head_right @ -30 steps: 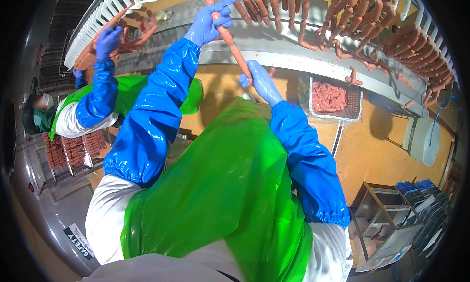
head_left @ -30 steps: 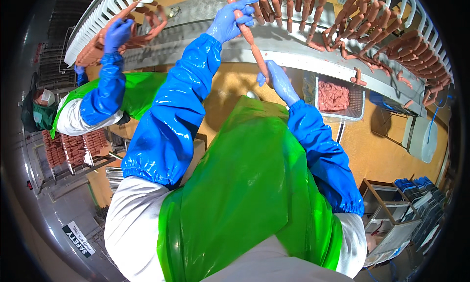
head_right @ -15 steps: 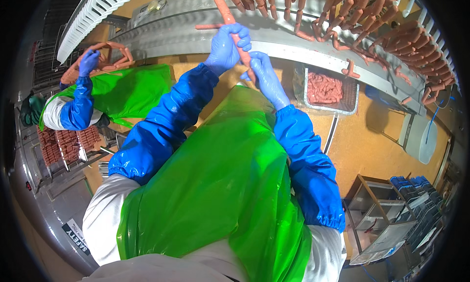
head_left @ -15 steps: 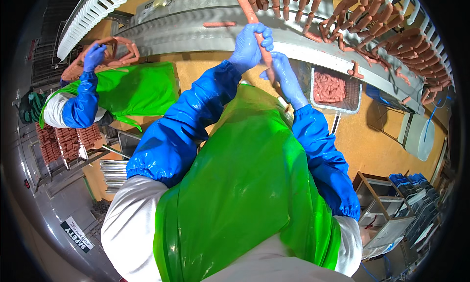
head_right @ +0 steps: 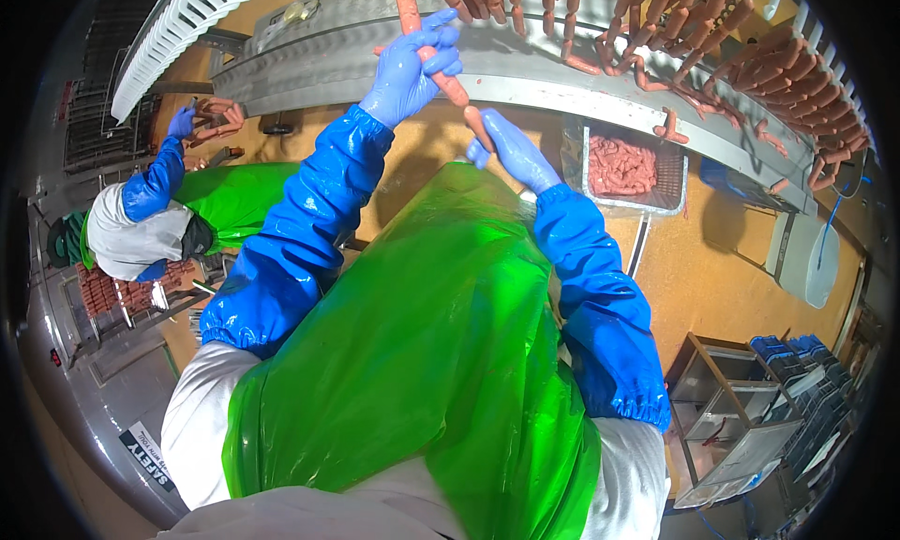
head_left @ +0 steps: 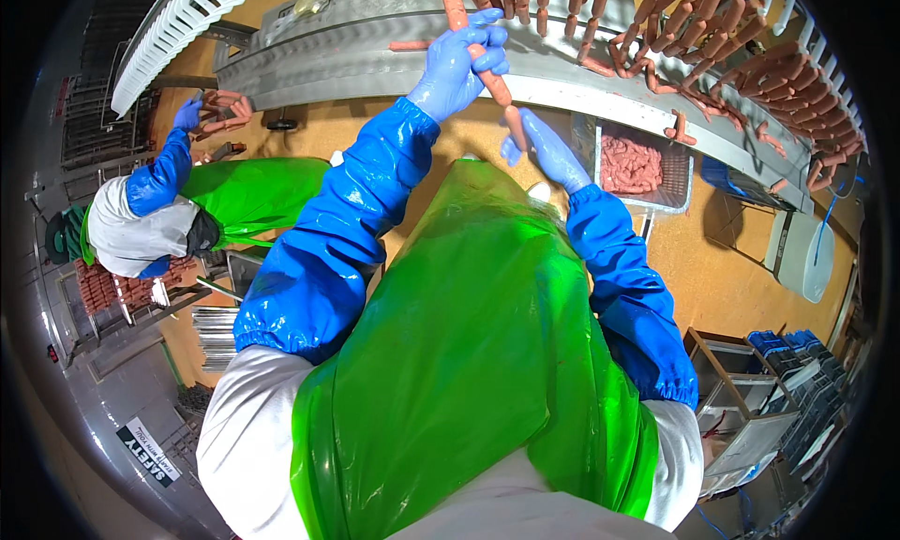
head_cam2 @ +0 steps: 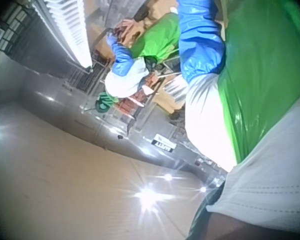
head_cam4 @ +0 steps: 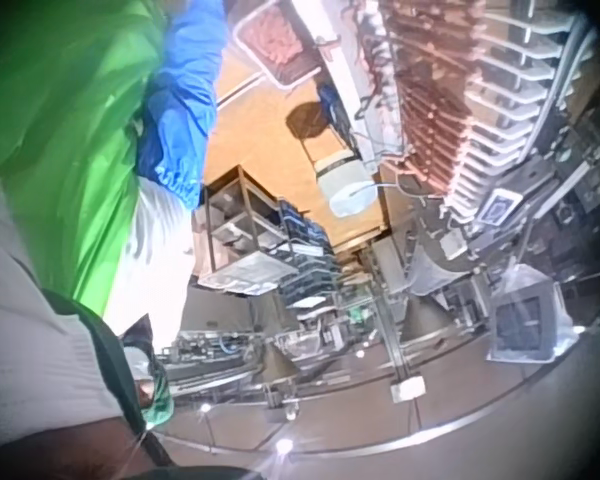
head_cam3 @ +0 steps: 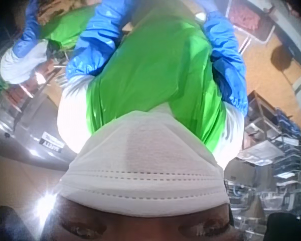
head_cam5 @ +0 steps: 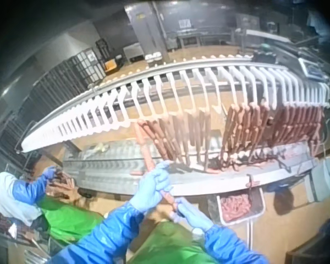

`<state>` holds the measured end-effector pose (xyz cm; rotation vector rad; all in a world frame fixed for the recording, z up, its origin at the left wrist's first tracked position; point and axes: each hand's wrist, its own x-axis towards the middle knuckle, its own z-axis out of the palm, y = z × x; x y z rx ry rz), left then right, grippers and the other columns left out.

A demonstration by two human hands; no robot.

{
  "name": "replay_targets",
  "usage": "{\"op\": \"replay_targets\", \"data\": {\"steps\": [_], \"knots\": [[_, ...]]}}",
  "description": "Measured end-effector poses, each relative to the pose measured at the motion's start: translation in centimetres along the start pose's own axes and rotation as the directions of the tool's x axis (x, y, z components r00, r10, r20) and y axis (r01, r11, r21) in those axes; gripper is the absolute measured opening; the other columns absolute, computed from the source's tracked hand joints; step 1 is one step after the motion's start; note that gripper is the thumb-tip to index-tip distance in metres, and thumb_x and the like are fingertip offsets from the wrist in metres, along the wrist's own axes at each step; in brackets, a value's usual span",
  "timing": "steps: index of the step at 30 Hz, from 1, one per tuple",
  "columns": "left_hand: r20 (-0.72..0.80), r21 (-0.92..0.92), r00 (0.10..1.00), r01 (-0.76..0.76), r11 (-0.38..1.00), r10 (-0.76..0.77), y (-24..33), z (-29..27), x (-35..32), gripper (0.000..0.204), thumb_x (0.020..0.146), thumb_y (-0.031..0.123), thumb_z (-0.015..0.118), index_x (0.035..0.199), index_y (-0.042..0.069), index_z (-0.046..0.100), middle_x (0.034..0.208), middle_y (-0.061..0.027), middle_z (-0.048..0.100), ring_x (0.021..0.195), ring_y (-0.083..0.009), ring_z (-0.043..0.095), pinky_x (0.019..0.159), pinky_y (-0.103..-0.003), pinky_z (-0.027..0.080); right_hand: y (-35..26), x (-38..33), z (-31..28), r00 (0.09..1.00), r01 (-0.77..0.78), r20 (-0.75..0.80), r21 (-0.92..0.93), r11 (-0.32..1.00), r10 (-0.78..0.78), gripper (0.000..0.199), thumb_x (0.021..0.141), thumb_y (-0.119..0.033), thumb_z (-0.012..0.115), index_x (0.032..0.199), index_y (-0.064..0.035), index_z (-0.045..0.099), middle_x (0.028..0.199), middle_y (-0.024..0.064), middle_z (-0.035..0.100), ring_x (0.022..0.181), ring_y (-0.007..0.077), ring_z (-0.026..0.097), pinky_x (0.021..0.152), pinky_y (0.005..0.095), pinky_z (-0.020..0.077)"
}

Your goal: The person handles long strands of raw sausage meat, linking them together by hand, and places them onto a conveyor belt with white hooks. The person also picks up loose pieces from the belt and places them into a nearby container.

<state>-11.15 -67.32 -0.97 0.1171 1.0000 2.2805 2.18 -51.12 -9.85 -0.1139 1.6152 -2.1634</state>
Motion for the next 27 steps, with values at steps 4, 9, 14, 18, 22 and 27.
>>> {"op": "replay_targets", "data": {"steps": [4,9,14,18,22,27], "knots": [[-0.287,-0.199,0.957,-0.021,0.980,-0.037,-1.1,-1.7,0.1,0.027,0.093,0.015,0.048,0.117,0.003,0.051,0.107,-0.0131,0.061,0.086,-0.0278,0.059,0.086,-0.048,0.049,2.4,-3.2,-0.3,0.922,0.015,-0.388,0.069,0.998,0.012,0.020,0.102,-0.025,0.048,0.104,-0.0056,0.053,0.077,0.0036,0.053,0.067,0.0112,0.053,0.058,0.0271,0.0472],[-0.097,-0.327,0.932,0.301,0.896,-0.349,-8.3,-3.8,-1.7,0.027,0.093,0.024,0.048,0.108,0.002,0.054,0.108,-0.0133,0.060,0.100,-0.0316,0.058,0.099,-0.053,0.044,2.5,-4.4,0.9,0.953,0.010,-0.300,-0.111,0.994,-0.044,0.020,0.099,-0.026,0.055,0.106,-0.0077,0.054,0.089,0.0028,0.057,0.069,0.0096,0.054,0.060,0.0258,0.0480],[0.026,-0.324,0.957,0.283,0.903,-0.290,-10.8,-2.9,-0.8,0.032,0.092,0.022,0.047,0.116,0.001,0.050,0.084,-0.0049,0.052,0.059,-0.0156,0.045,0.072,-0.040,0.044,-0.1,-4.7,1.6,0.888,-0.206,-0.247,0.542,0.815,0.389,0.042,0.100,-0.047,0.047,0.107,-0.0058,0.054,0.086,0.0058,0.060,0.062,0.0137,0.056,0.055,0.0246,0.0465],[-0.137,-0.429,0.974,0.106,0.897,-0.181,-10.9,-2.1,-0.5,0.031,0.088,0.024,0.051,0.110,0.002,0.050,0.085,-0.0086,0.055,0.074,-0.0232,0.054,0.079,-0.043,0.047,-0.6,-3.9,1.5,0.856,-0.016,-0.517,0.028,0.999,0.028,0.024,0.096,-0.028,0.057,0.104,-0.0051,0.054,0.083,0.0039,0.058,0.062,0.0128,0.055,0.054,0.0266,0.0434],[-0.393,-0.291,0.867,0.198,0.936,-0.306,-11.3,-1.5,-0.5,0.023,0.090,0.023,0.051,0.103,0.004,0.051,0.084,-0.0091,0.055,0.080,-0.0255,0.057,0.081,-0.046,0.050,1.2,-3.8,0.0,0.809,-0.007,-0.354,-0.804,0.595,-0.469,0.022,0.087,-0.009,0.066,0.107,-0.0055,0.056,0.092,0.0062,0.055,0.084,0.0215,0.058,0.076,0.0374,0.0479],[-0.402,-0.136,0.913,0.022,0.990,-0.076,-11.6,-4.7,0.6,0.014,0.093,0.019,0.049,0.096,0.006,0.049,0.085,-0.0091,0.053,0.077,-0.0244,0.055,0.075,-0.045,0.049,0.7,-3.9,0.6,0.912,-0.155,-0.409,-0.321,0.934,0.011,0.022,0.091,-0.024,0.058,0.098,-0.0025,0.059,0.093,0.0107,0.060,0.081,0.0219,0.058,0.076,0.0360,0.0472]]}}
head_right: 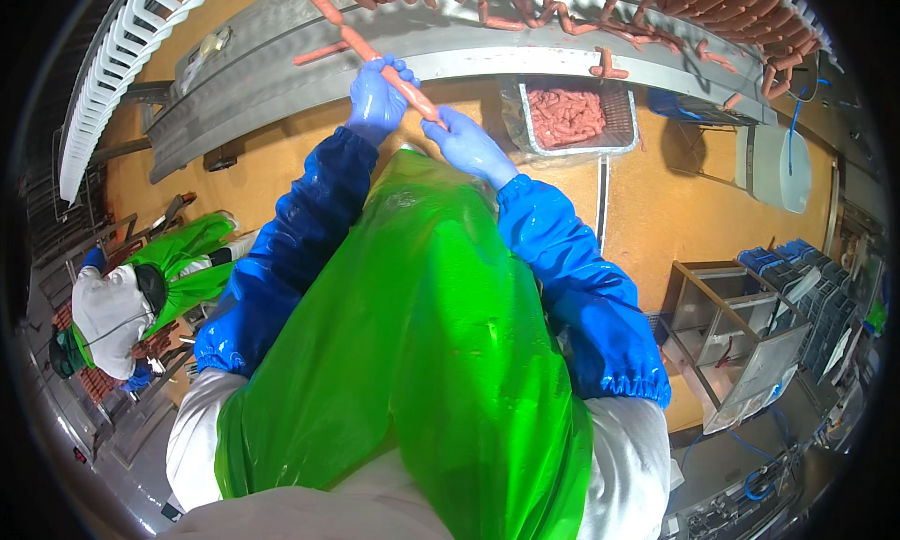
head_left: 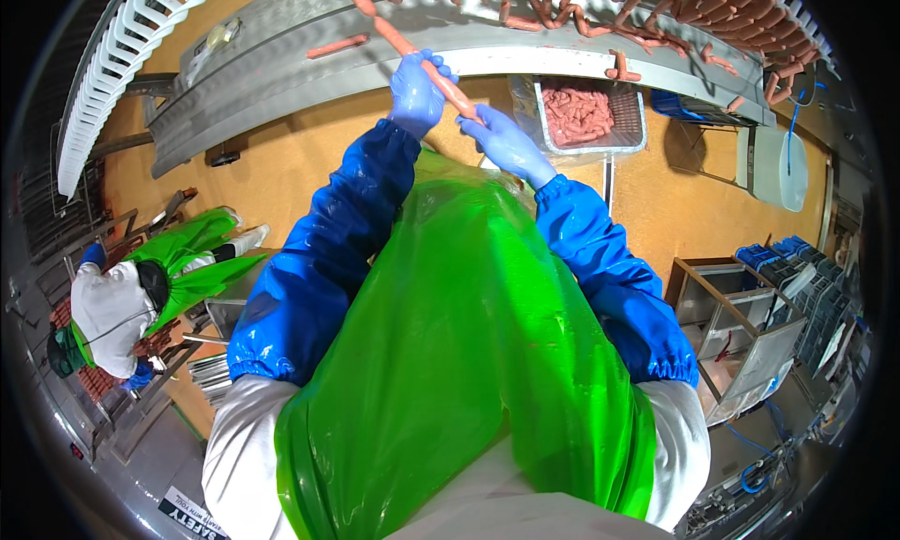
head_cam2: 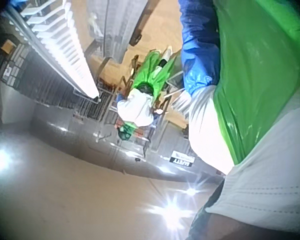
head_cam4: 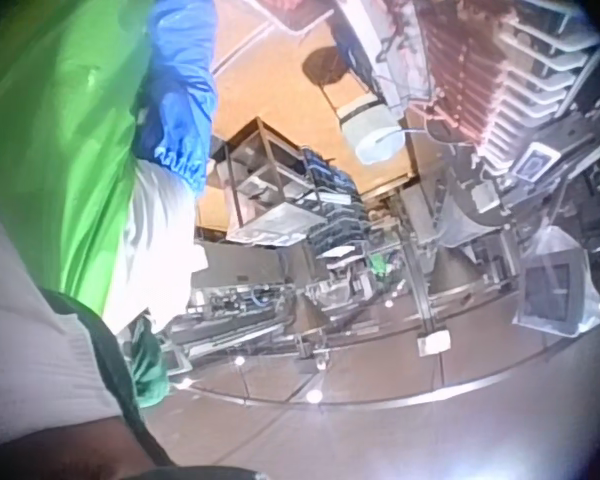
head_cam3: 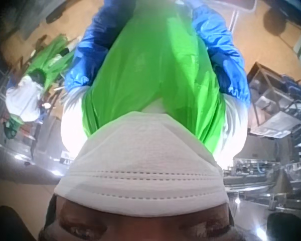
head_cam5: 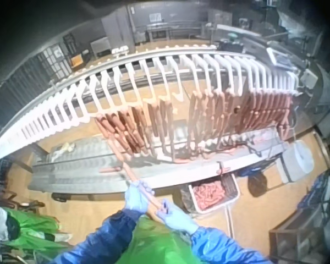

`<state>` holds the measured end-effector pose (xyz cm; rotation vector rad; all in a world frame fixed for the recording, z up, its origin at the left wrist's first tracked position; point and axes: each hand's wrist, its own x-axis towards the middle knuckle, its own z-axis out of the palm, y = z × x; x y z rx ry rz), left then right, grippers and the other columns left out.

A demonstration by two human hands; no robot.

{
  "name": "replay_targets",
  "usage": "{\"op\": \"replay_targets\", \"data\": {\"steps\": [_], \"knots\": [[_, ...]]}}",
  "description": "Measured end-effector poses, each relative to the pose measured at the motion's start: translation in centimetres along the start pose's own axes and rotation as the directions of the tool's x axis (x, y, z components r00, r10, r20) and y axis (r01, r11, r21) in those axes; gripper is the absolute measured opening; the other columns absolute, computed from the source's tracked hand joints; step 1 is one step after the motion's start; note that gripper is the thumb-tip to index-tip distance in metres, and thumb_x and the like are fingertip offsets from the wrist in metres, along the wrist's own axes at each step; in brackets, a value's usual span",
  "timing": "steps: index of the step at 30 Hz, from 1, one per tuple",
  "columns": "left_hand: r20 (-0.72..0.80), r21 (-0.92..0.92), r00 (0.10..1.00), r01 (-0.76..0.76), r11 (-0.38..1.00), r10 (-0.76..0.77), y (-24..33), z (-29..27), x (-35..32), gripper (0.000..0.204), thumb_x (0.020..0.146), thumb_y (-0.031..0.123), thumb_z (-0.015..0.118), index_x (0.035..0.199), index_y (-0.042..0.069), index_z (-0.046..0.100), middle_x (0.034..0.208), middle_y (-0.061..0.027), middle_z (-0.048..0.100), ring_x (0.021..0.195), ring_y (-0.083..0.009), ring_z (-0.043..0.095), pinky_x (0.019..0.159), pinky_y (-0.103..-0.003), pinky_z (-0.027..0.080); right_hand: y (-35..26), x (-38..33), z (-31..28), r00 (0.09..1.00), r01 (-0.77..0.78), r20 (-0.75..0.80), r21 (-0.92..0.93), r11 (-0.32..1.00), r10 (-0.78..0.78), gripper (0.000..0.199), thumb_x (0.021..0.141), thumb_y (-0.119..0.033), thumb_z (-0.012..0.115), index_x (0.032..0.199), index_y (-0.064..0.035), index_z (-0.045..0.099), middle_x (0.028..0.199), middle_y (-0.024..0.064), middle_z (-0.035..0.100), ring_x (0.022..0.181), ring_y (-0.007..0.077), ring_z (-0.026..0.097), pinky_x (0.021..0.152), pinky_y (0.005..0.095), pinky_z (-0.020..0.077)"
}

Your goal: The person handles long strands of raw sausage meat, linking them together by hand, and places them onto a conveyor belt with white hooks. The person also picks up loose pieces from the belt and places them into a nearby container.

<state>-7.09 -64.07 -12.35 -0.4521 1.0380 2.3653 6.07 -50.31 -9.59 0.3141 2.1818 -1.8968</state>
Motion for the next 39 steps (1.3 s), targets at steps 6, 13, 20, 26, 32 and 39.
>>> {"op": "replay_targets", "data": {"steps": [6,13,20,26,32,39], "knots": [[-0.165,0.228,0.970,-0.137,0.964,0.177,1.0,-0.3,2.8,0.019,0.098,0.020,0.043,0.084,0.009,0.045,0.067,-0.0040,0.048,0.055,-0.0186,0.048,0.051,-0.036,0.042,-2.2,1.3,0.9,0.996,0.025,0.091,0.013,1.000,-0.026,0.033,0.093,-0.024,0.043,0.076,0.0004,0.056,0.065,0.0077,0.054,0.056,0.0163,0.054,0.055,0.0337,0.0439],[-0.266,0.190,0.958,-0.058,0.980,0.108,2.5,-0.3,6.2,0.018,0.096,0.017,0.040,0.079,0.012,0.037,0.060,-0.0026,0.040,0.049,-0.0183,0.039,0.046,-0.036,0.035,-3.9,0.1,0.3,0.953,-0.285,0.209,0.375,0.882,0.219,0.024,0.092,-0.016,0.041,0.073,-0.0052,0.048,0.064,0.0042,0.052,0.049,0.0151,0.050,0.048,0.0309,0.0416],[0.047,0.543,0.982,-0.181,0.820,0.185,3.8,-5.9,10.3,0.018,0.098,0.024,0.044,0.083,0.014,0.047,0.061,-0.0009,0.043,0.052,-0.0189,0.045,0.047,-0.037,0.038,-5.1,-4.0,-2.7,0.925,-0.326,0.294,0.295,0.898,0.240,0.031,0.095,-0.024,0.040,0.072,-0.0064,0.051,0.064,0.0040,0.053,0.051,0.0148,0.050,0.049,0.0303,0.0422],[0.057,0.166,0.994,-0.103,0.981,0.094,10.4,-9.7,14.7,0.020,0.098,0.026,0.044,0.083,0.013,0.046,0.068,-0.0028,0.049,0.057,-0.0182,0.048,0.050,-0.034,0.039,-1.5,-5.5,-8.3,0.928,-0.356,0.204,0.237,0.904,0.312,0.030,0.097,-0.027,0.040,0.075,-0.0077,0.048,0.070,0.0047,0.052,0.054,0.0143,0.050,0.051,0.0283,0.0427],[-0.016,0.180,0.999,0.040,0.983,-0.038,8.5,-4.1,5.9,0.016,0.094,0.025,0.042,0.081,0.015,0.043,0.072,-0.0031,0.048,0.061,-0.0177,0.045,0.054,-0.033,0.038,-4.9,0.2,-10.5,0.995,-0.100,-0.022,0.060,0.993,0.102,0.037,0.098,-0.030,0.042,0.075,-0.0042,0.054,0.065,0.0026,0.052,0.054,0.0126,0.050,0.052,0.0284,0.0404],[0.279,-0.077,0.936,0.246,0.966,-0.216,9.7,-5.5,-1.7,0.019,0.091,0.025,0.043,0.074,0.017,0.042,0.072,-0.0011,0.043,0.063,-0.0178,0.043,0.061,-0.034,0.039,-3.8,16.3,-6.0,0.896,0.307,-0.118,-0.530,0.790,-0.427,0.039,0.097,-0.033,0.049,0.092,0.0024,0.065,0.080,0.0152,0.065,0.076,0.0252,0.063,0.071,0.0372,0.0488]]}}
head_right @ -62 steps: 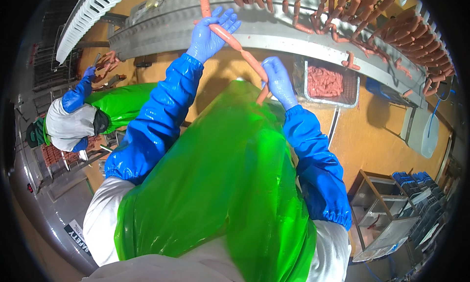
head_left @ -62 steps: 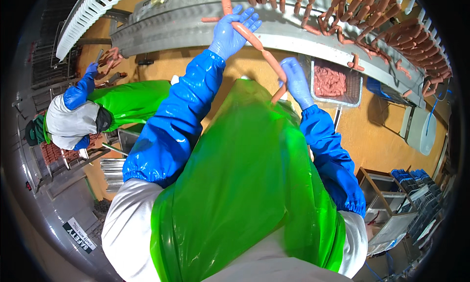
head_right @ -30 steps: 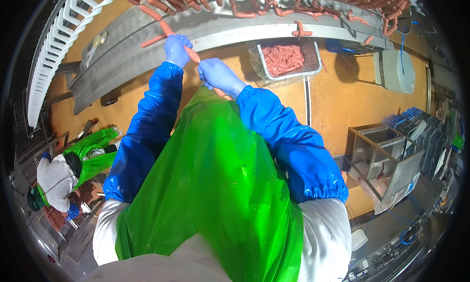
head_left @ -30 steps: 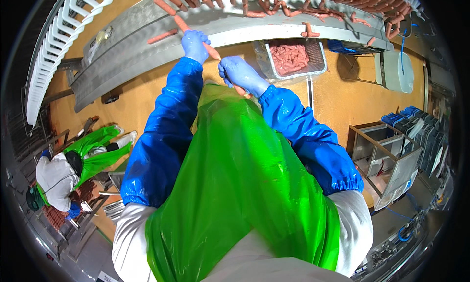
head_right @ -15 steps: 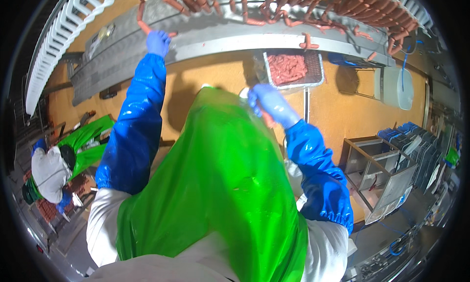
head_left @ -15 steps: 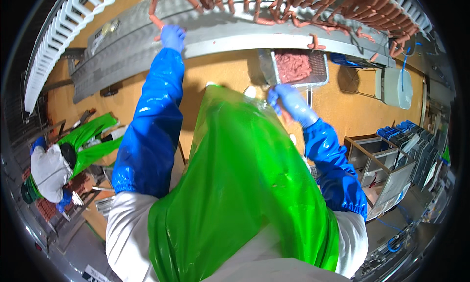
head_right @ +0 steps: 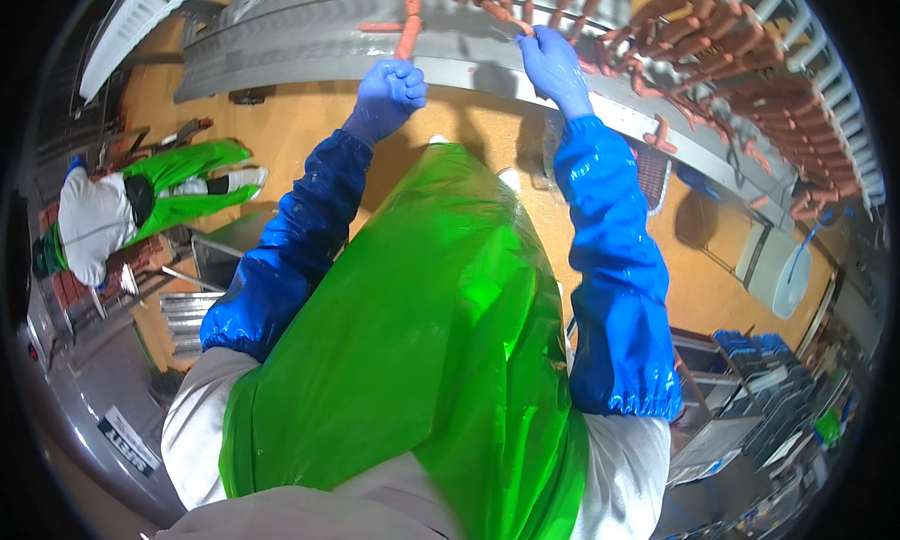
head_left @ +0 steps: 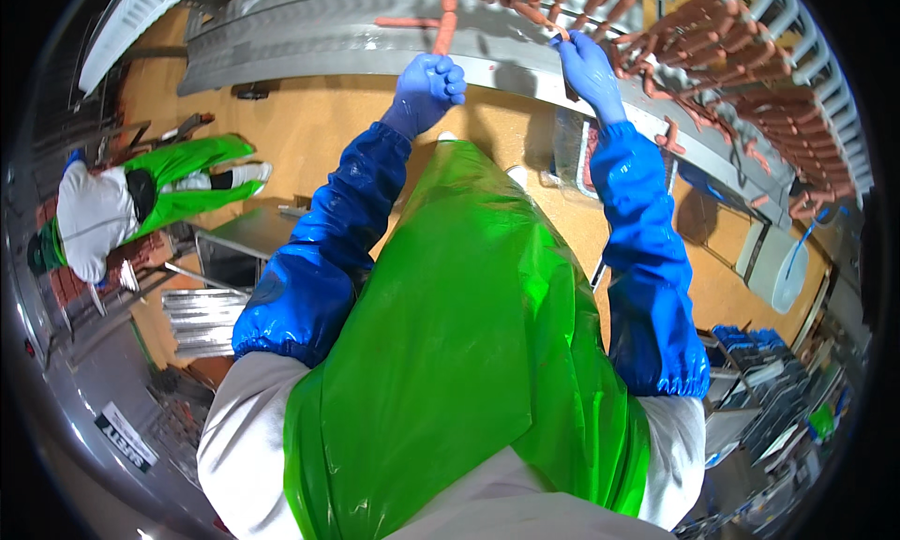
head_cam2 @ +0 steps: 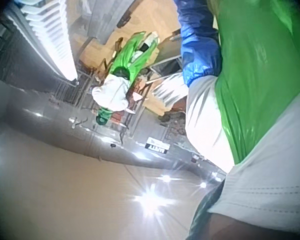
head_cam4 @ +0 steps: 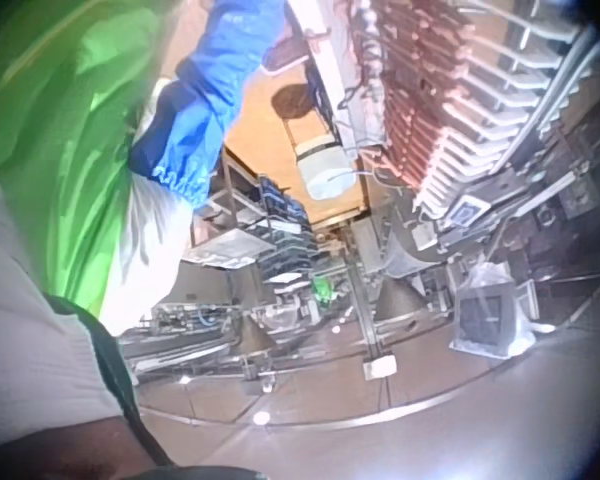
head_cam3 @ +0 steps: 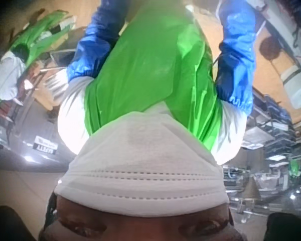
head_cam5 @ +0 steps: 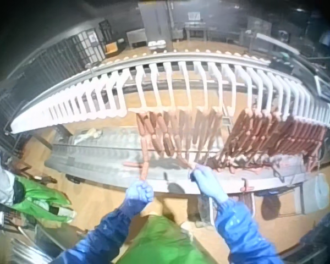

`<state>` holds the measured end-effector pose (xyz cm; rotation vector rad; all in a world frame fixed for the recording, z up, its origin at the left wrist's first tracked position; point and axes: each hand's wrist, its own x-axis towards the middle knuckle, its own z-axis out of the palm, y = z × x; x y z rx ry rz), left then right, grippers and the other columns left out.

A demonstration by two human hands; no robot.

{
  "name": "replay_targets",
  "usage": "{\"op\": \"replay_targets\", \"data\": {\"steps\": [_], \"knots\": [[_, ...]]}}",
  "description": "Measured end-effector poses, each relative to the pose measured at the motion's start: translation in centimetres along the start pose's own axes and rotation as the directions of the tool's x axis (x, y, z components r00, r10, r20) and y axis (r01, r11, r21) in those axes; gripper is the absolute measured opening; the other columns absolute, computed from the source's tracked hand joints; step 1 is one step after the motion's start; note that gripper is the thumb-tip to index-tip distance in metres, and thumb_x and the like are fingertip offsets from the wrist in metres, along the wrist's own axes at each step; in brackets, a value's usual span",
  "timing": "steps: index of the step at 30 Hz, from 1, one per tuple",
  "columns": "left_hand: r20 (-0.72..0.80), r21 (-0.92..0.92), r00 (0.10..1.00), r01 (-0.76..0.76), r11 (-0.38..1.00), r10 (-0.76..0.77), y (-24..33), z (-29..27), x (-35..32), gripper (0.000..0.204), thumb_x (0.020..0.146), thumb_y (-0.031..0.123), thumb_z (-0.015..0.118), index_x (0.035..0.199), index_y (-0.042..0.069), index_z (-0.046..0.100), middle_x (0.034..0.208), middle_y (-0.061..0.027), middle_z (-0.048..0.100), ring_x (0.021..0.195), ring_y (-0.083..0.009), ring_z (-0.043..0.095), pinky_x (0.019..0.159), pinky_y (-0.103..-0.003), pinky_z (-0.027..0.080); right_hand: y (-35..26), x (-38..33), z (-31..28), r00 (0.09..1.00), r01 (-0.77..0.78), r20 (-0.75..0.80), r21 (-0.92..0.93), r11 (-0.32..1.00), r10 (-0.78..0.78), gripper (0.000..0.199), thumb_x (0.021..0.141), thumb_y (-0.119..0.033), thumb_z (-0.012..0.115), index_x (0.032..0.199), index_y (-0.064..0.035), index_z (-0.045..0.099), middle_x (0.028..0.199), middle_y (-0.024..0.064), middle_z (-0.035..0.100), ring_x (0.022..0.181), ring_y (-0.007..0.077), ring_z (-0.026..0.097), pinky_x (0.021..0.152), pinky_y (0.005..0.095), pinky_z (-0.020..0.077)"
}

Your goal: The person handles long strands of raw sausage meat, linking them together by hand, and places them onto a conveyor belt with white hooks. The person also picks up loose pieces from the belt and places them into a nearby container.

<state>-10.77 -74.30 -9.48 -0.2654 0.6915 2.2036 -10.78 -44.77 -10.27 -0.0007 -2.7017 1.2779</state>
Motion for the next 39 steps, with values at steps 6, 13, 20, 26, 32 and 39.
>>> {"op": "replay_targets", "data": {"steps": [6,13,20,26,32,39], "knots": [[0.338,-0.384,0.941,0.132,0.914,0.007,-1.5,0.5,-4.6,0.026,0.090,0.020,0.040,0.065,0.017,0.035,0.063,0.0024,0.034,0.062,-0.0149,0.035,0.058,-0.031,0.030,-9.3,0.9,9.5,0.831,-0.527,0.529,0.651,0.545,0.172,0.052,0.101,-0.045,0.045,0.126,-0.0019,0.060,0.114,0.0126,0.067,0.106,0.0290,0.064,0.096,0.0385,0.0463],[-0.369,0.609,0.880,-0.014,0.793,0.299,0.6,-2.4,-7.0,0.027,0.098,0.027,0.044,0.105,0.006,0.058,0.098,-0.0055,0.060,0.090,-0.0193,0.057,0.085,-0.034,0.046,-16.2,-1.2,11.2,0.809,-0.575,0.578,0.743,0.343,0.106,0.043,0.102,-0.037,0.049,0.117,0.0015,0.061,0.101,0.0105,0.066,0.097,0.0165,0.061,0.091,0.0305,0.0474],[-0.050,0.743,0.897,-0.260,0.617,0.438,4.2,-3.3,-3.1,0.041,0.107,0.038,0.039,0.125,0.003,0.052,0.114,-0.0066,0.057,0.107,-0.0135,0.053,0.093,-0.030,0.043,-17.7,0.1,11.7,0.892,-0.429,0.427,0.692,0.581,0.150,0.038,0.103,-0.036,0.049,0.107,-0.0014,0.063,0.089,0.0046,0.063,0.090,0.0124,0.057,0.090,0.0279,0.0421],[-0.087,0.699,0.903,-0.246,0.672,0.421,4.0,-0.3,-1.6,0.047,0.105,0.047,0.039,0.114,0.005,0.058,0.095,0.0037,0.056,0.084,-0.0074,0.050,0.079,-0.026,0.043,-15.5,2.4,13.8,0.811,-0.551,0.422,0.784,0.287,0.405,0.033,0.096,-0.029,0.056,0.106,-0.0003,0.068,0.093,0.0105,0.067,0.089,0.0203,0.062,0.083,0.0334,0.0480],[-0.148,0.826,0.874,-0.149,0.544,0.463,6.2,-1.3,-0.6,0.039,0.107,0.037,0.038,0.098,0.004,0.056,0.082,-0.0020,0.052,0.077,-0.0121,0.050,0.064,-0.030,0.042,-18.1,1.8,12.6,0.907,-0.419,0.378,0.776,0.471,0.184,0.029,0.099,-0.024,0.050,0.110,-0.0034,0.068,0.094,0.0003,0.066,0.084,0.0094,0.059,0.074,0.0255,0.0450],[0.699,0.711,0.473,-0.383,-0.590,0.536,5.3,-1.9,1.3,0.008,0.089,0.003,0.054,0.095,-0.003,0.055,0.087,-0.0245,0.059,0.076,-0.0425,0.058,0.068,-0.047,0.048,-17.8,3.0,15.2,0.872,-0.410,0.287,0.870,0.273,0.396,0.022,0.096,-0.019,0.050,0.092,-0.0040,0.065,0.079,0.0016,0.062,0.070,0.0107,0.056,0.064,0.0300,0.0458]]}}
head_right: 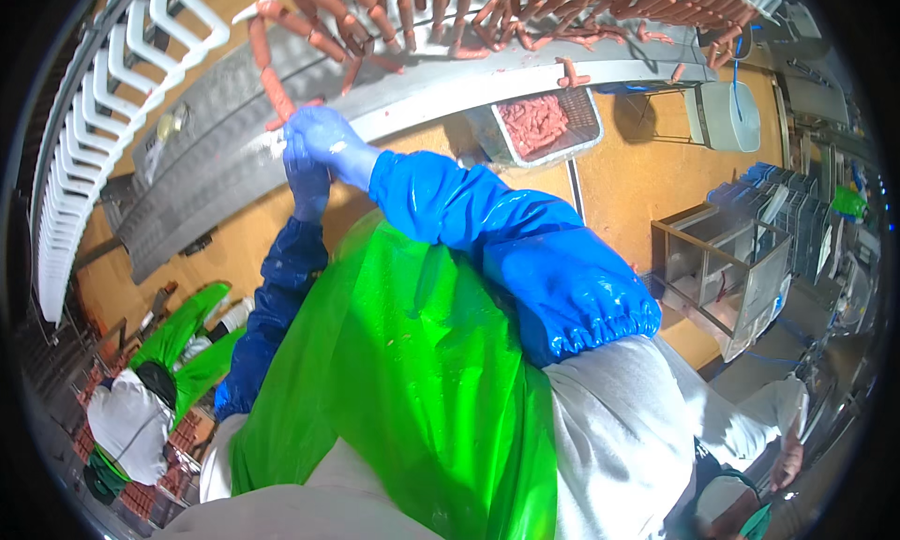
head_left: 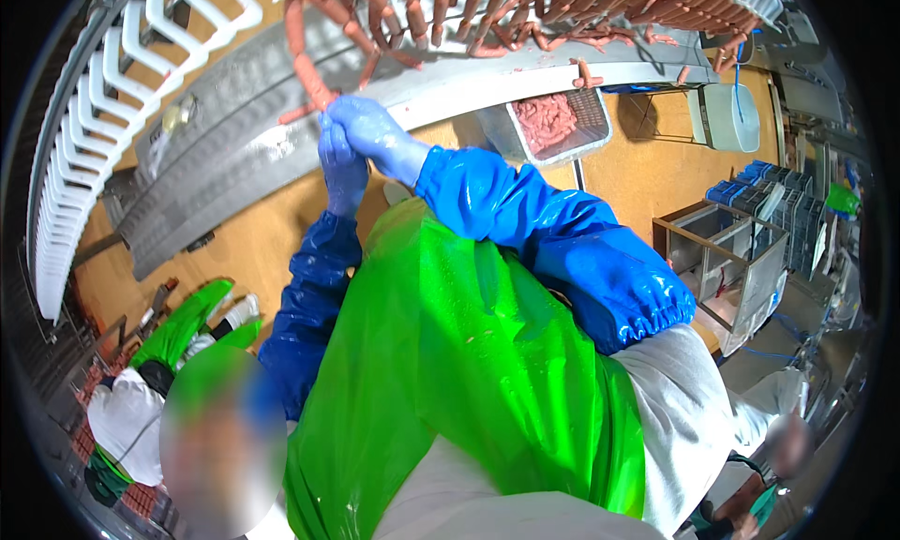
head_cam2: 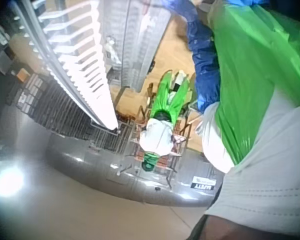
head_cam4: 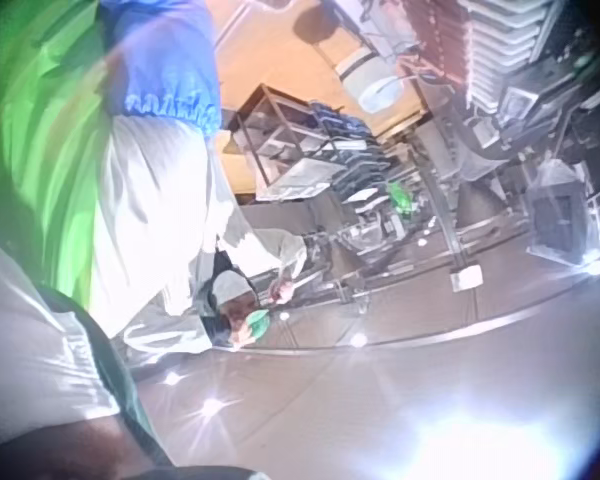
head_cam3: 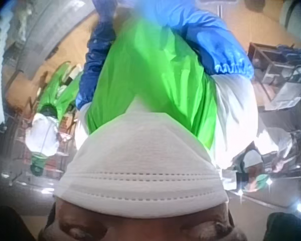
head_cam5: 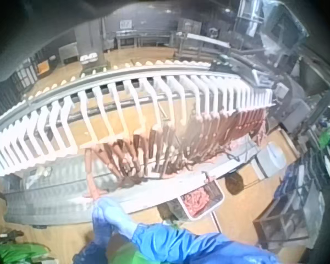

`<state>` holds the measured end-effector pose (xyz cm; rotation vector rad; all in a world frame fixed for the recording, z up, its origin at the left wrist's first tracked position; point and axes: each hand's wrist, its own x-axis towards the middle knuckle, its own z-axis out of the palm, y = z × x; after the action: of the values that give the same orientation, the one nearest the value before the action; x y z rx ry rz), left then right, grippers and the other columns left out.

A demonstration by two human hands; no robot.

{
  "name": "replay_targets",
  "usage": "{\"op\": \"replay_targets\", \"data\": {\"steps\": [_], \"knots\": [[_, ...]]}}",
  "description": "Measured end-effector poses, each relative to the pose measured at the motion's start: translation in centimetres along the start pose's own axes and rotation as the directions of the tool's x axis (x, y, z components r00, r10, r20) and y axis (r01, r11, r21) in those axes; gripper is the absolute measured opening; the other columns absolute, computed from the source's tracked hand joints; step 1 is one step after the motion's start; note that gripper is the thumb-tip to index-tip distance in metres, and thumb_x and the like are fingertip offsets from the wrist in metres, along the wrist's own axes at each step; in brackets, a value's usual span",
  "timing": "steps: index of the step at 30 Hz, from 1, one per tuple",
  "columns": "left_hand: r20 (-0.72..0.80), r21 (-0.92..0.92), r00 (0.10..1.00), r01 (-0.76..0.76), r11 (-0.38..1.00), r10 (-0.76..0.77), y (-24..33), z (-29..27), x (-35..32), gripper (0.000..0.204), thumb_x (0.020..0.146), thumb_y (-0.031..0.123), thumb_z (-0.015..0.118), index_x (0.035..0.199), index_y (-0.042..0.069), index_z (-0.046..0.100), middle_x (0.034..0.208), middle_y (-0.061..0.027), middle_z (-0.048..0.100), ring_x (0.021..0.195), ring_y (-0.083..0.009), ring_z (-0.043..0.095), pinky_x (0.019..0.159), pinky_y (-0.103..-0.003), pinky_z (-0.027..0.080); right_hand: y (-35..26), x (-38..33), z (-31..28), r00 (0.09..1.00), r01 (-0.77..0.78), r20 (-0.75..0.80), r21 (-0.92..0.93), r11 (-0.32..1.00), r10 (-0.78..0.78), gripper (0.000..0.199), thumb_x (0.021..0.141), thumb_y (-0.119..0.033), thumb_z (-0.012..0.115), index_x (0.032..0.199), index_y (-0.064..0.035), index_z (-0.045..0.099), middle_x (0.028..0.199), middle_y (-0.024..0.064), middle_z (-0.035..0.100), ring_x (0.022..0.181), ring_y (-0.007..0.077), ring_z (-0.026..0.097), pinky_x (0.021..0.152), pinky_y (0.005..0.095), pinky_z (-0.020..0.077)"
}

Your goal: The person handles long strands of raw sausage meat, linking them together by hand, and places them onto a conveyor belt with white hooks. The person also picks up loose pieces from the belt and places them into a nearby container.

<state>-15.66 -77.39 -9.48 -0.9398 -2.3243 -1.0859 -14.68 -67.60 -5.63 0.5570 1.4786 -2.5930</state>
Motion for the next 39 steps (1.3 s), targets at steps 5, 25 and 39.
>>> {"op": "replay_targets", "data": {"steps": [5,25,39], "knots": [[0.598,-0.547,0.491,0.828,0.125,-0.633,2.3,-1.0,2.3,0.023,0.088,0.026,0.052,0.084,0.005,0.057,0.068,-0.0073,0.055,0.061,-0.0204,0.055,0.057,-0.033,0.045,-3.7,0.0,-1.7,0.998,-0.065,0.010,-0.140,0.988,0.067,0.020,0.094,-0.015,0.046,0.084,-0.0027,0.059,0.067,0.0035,0.056,0.053,0.0138,0.051,0.049,0.0309,0.0424],[0.621,-0.214,0.731,-0.186,0.959,0.281,12.9,-0.9,11.0,0.047,0.084,0.030,0.068,0.118,-0.001,0.057,0.093,-0.0181,0.064,0.084,-0.0344,0.064,0.075,-0.043,0.050,-17.8,-0.7,-8.2,0.745,0.629,0.560,-0.771,0.101,-0.363,0.040,0.097,-0.040,0.049,0.092,-0.0047,0.066,0.085,0.0190,0.066,0.079,0.0376,0.064,0.073,0.0486,0.0490],[0.607,0.613,0.742,-0.664,0.428,0.283,7.4,-23.8,16.2,0.015,0.092,0.018,0.056,0.083,0.008,0.065,0.077,-0.0066,0.060,0.078,-0.0219,0.060,0.076,-0.036,0.047,-18.7,4.9,10.1,0.456,0.851,0.859,-0.497,-0.169,-0.233,0.031,0.098,-0.027,0.046,0.097,-0.0022,0.065,0.084,0.0195,0.067,0.082,0.0360,0.065,0.075,0.0473,0.0499]]}}
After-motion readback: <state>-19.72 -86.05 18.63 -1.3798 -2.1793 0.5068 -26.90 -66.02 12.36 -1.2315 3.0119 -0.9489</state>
